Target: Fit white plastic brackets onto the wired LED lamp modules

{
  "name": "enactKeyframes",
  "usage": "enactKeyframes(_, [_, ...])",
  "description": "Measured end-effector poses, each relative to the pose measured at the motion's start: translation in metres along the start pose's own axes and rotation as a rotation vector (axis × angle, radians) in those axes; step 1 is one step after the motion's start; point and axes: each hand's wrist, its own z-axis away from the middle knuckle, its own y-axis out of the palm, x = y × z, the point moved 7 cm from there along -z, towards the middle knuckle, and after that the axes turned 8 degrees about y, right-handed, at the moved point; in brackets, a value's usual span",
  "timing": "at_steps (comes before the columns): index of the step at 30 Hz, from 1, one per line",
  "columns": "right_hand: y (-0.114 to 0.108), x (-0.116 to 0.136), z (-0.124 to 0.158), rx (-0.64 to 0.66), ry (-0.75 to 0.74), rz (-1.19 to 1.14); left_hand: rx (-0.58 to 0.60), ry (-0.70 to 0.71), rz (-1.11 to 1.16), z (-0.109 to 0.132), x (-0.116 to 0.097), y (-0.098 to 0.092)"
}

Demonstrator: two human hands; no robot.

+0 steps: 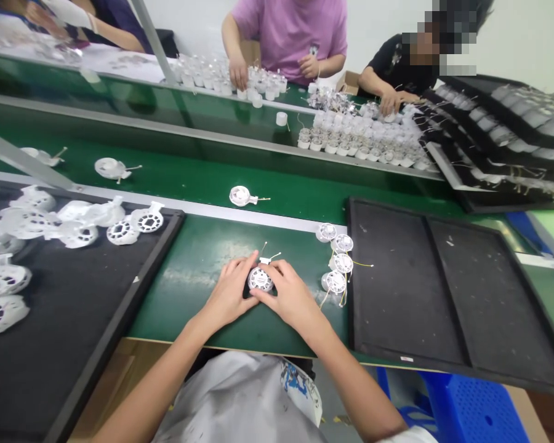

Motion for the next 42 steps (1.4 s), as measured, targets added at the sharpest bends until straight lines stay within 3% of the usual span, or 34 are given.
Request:
enactKeyframes(6, [-0.003,0.01,-0.002,0.058,-0.044,0.202,0.057,0.036,0.129,0.002,0.0,-0.015])
enactKeyframes(10, [-0.006,0.021,0.01,-0.061,-0.074,0.087,0.013,-0.199,0.484,0.003,0.005,-0.028])
enactKeyframes(12, [-0.012,0.02,0.022,-0.162,-0.067,0.017,0.079,-0.254,0.649,-0.009,-0.001,-0.022])
enactKeyframes(14, [-0.021,0.009,0.037,-0.244,-0.016,0.042,0.173,-0.19,0.677,-0.037,-0.008,-0.015])
enactKeyframes(15, [-0.029,-0.001,0.046,-0.286,0.035,0.101,0.149,-0.152,0.602,-0.057,-0.006,-0.018])
enactKeyframes(19, [-0.07,-0.049,0.082,-0.392,0.297,0.477,-0.206,-0.053,-0.017,-0.146,0.026,-0.053])
enactKeyframes(22, [-0.086,-0.069,0.091,-0.333,0.315,0.623,-0.263,-0.03,-0.232,-0.181,0.034,-0.063])
enactKeyframes(24, [-0.087,-0.071,0.086,-0.32,0.289,0.621,-0.357,0.029,-0.258,-0.168,0.018,-0.066])
enactKeyframes(26, [-0.082,-0.067,0.074,-0.331,0.282,0.58,-0.445,0.167,-0.22,-0.128,-0.018,-0.061])
enactKeyframes(27, [-0.077,-0.064,0.067,-0.336,0.289,0.549,-0.432,0.25,-0.174,-0.103,-0.038,-0.053])
enactKeyframes(29, [-0.064,-0.054,0.053,-0.332,0.323,0.472,-0.244,0.311,-0.114,-0.056,-0.07,-0.024])
enactKeyframes(31, [-0.051,-0.041,0.043,-0.317,0.354,0.374,-0.115,0.232,-0.107,-0.017,-0.082,0.002])
enactKeyframes(35, [-0.025,-0.018,0.037,-0.146,0.337,0.065,-0.103,-0.002,-0.065,0.022,-0.058,0.018])
enactKeyframes(38, [-0.009,-0.015,0.038,-0.014,0.33,-0.142,-0.058,-0.067,0.004,0.023,-0.036,0.013])
enactKeyframes(42, [0.001,-0.025,0.037,-0.036,0.328,-0.232,0.068,-0.019,0.056,0.012,-0.029,-0.001])
